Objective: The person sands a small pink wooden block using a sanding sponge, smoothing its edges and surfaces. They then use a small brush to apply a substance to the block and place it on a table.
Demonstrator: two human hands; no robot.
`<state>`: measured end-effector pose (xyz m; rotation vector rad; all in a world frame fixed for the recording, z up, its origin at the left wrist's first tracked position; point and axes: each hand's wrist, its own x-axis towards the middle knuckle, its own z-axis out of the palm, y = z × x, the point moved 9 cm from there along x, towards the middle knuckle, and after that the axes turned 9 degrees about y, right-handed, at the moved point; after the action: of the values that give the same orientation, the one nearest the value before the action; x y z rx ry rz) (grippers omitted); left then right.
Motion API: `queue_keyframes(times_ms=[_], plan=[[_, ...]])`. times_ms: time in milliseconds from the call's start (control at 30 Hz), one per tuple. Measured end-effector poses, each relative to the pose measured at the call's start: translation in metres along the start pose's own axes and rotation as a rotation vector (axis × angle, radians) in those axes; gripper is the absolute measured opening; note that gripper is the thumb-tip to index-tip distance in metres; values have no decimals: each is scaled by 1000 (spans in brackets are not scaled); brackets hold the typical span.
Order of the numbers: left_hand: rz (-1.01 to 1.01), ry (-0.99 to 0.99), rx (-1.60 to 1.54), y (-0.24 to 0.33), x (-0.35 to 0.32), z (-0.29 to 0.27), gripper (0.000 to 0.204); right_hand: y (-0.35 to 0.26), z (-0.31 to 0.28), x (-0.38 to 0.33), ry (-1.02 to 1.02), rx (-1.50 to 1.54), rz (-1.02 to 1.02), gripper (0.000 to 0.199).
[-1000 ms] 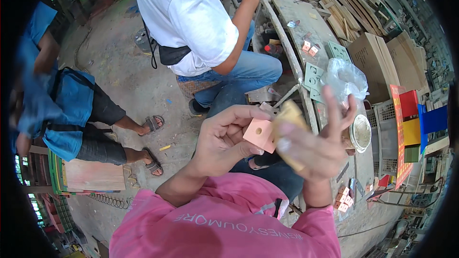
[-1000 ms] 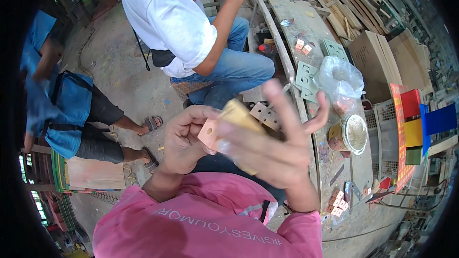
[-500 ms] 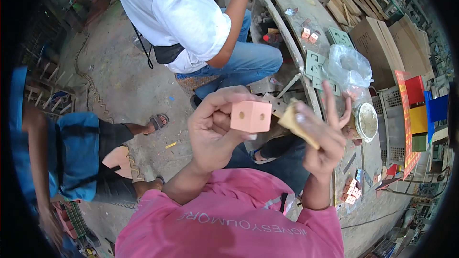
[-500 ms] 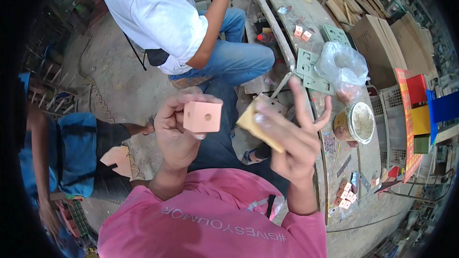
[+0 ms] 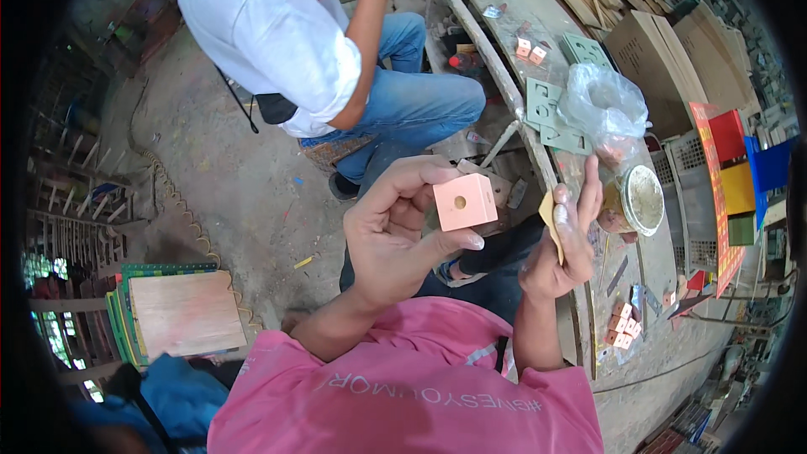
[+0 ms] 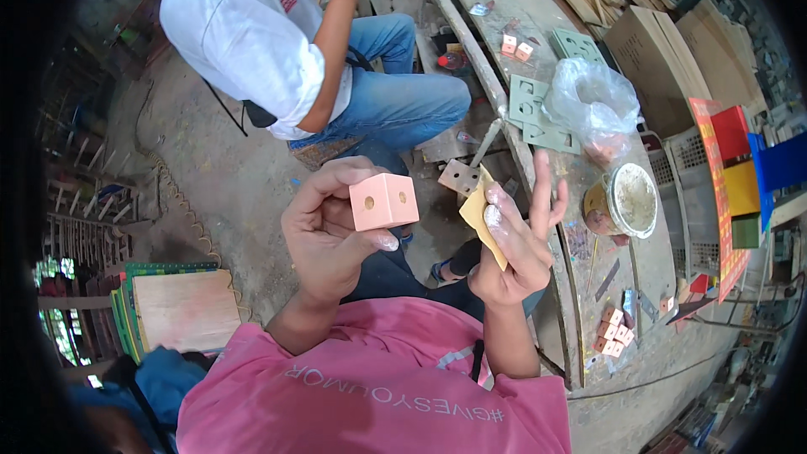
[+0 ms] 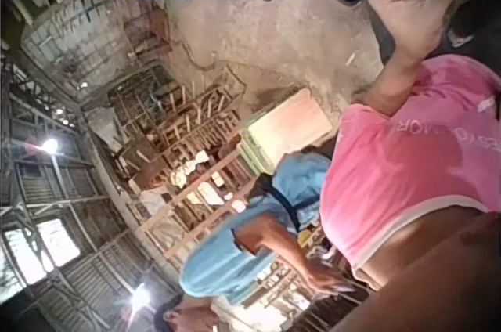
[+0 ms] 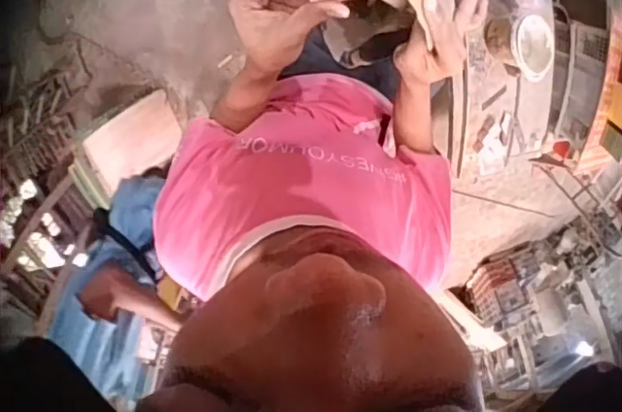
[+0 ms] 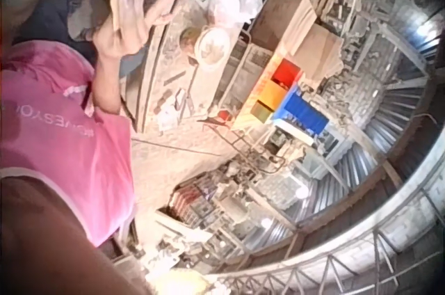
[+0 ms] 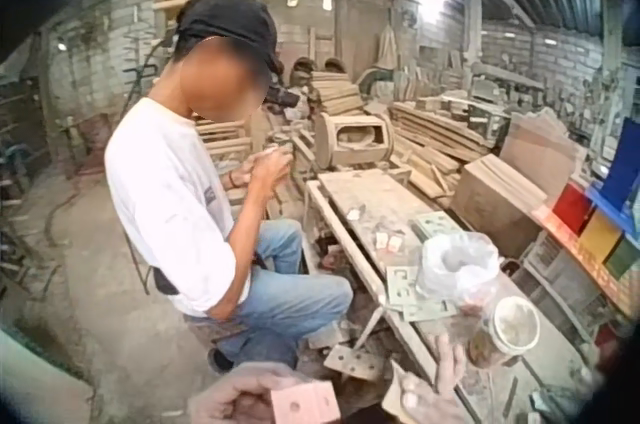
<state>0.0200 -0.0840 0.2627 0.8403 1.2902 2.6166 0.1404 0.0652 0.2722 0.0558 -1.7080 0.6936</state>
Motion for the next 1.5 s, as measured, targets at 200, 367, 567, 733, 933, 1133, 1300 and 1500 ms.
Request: queue_keyframes(times_ms=[200,367,567,733,933,1133,1300,1500], plan=[[122,-61,305,8,5,22,44,-7,-1,15,-71,261,75,27],[131,-102,482,6,7,29,41,-40,17,40,-390,-179,-199,21],[-42,-112,261,-9,6,35,42,-27,2,51,-404,-327,-175,31],[16,-147,175,-15,3,34,41,6,-39,65,-170,-240,-43,27],[-249,-226,-109,-32,-1,44,43,-5,-22,54,-124,8,-12,22],[-337,-85,-172,-49,-6,32,47,-16,-19,49,-397,-181,-88,26],[-494,-153,-157,-71,-15,57,55,-2,-64,42,-87,-178,28,22],[-647,-68,-184,-82,-37,67,53,10,-73,28,-83,-441,-54,35]])
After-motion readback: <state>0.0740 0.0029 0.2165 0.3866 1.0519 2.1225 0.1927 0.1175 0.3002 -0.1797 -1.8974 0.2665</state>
